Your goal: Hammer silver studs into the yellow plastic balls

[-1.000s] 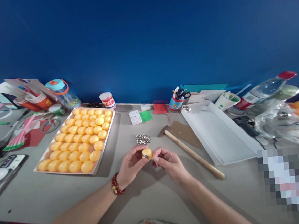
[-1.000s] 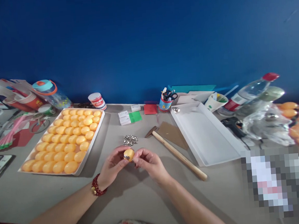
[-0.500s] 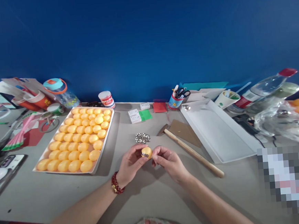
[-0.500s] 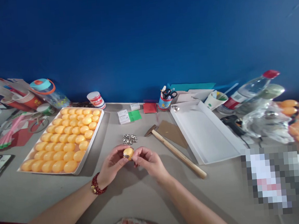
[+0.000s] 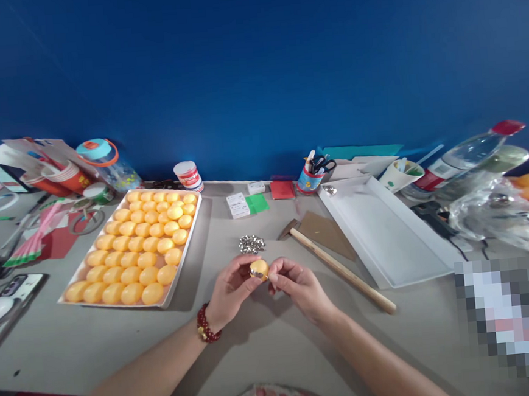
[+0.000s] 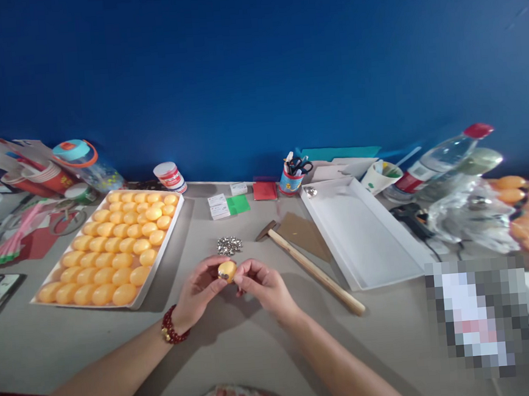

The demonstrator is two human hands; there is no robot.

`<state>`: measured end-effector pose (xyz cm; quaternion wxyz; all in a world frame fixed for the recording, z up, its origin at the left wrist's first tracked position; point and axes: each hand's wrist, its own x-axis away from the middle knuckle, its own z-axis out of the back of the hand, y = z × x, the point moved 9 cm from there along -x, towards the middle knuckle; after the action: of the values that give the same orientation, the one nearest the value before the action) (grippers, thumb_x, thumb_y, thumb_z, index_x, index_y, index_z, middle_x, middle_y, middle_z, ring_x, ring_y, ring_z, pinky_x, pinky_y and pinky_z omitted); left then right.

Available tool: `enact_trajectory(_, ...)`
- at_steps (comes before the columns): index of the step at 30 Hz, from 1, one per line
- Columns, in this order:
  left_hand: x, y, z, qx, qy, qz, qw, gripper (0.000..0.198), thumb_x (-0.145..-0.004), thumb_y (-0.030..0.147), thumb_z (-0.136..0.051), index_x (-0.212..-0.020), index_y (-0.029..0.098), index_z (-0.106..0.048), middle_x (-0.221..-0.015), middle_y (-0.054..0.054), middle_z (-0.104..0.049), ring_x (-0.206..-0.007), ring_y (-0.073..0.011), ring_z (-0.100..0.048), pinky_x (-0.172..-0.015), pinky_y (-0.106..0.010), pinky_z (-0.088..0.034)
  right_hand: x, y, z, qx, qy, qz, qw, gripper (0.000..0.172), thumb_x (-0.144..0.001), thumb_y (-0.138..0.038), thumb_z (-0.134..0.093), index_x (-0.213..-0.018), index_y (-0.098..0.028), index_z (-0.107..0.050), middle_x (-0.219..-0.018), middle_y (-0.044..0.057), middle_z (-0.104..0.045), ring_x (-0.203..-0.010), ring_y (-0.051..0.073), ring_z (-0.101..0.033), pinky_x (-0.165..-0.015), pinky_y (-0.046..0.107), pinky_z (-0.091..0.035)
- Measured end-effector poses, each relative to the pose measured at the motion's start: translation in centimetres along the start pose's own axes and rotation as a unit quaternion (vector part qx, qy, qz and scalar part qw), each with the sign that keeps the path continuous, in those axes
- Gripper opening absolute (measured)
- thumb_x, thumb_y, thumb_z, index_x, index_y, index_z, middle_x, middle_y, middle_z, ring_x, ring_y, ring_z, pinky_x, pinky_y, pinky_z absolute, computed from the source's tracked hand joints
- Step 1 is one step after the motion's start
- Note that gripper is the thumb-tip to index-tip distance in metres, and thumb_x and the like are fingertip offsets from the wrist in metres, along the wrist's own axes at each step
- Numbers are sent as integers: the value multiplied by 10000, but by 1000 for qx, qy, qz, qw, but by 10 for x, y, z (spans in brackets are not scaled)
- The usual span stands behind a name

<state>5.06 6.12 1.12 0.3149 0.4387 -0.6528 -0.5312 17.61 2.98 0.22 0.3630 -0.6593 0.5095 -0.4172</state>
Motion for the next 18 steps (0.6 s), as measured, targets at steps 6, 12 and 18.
enact_trajectory(6,0,2,0,-5,-1,-9,1000,287,-810,276,-701,-1087,220,-651,-1096,-64,-624,-888,-166,-617,-739,-263,-527,0,0,2,11,10,-5,1000,254,-759,-417,-746,-773,-190,-631,-707,-12,-563,-623,118,-533,-638,259,-485)
enact_trajectory(12,0,0,2,-10,7,-11,1000,295,-798,284,-710,-1079,214,-655,-1123,-76,-617,-904,-179,-617,-769,-283,-532,1,-1,2,30,13,7,999,276,-774,-447,-723,-794,-190,-626,-715,-9,-569,-623,120,-539,-635,260,-488)
enact_trajectory(18,-1,0,3,-18,13,-14,1000,284,-798,277,-710,-1070,212,-659,-1134,-75,-620,-916,-181,-620,-787,-285,-531,2,-5,1,59,12,14,998,275,-800,-450,-698,-803,-188,-613,-694,-12,-576,-625,121,-553,-631,255,-474)
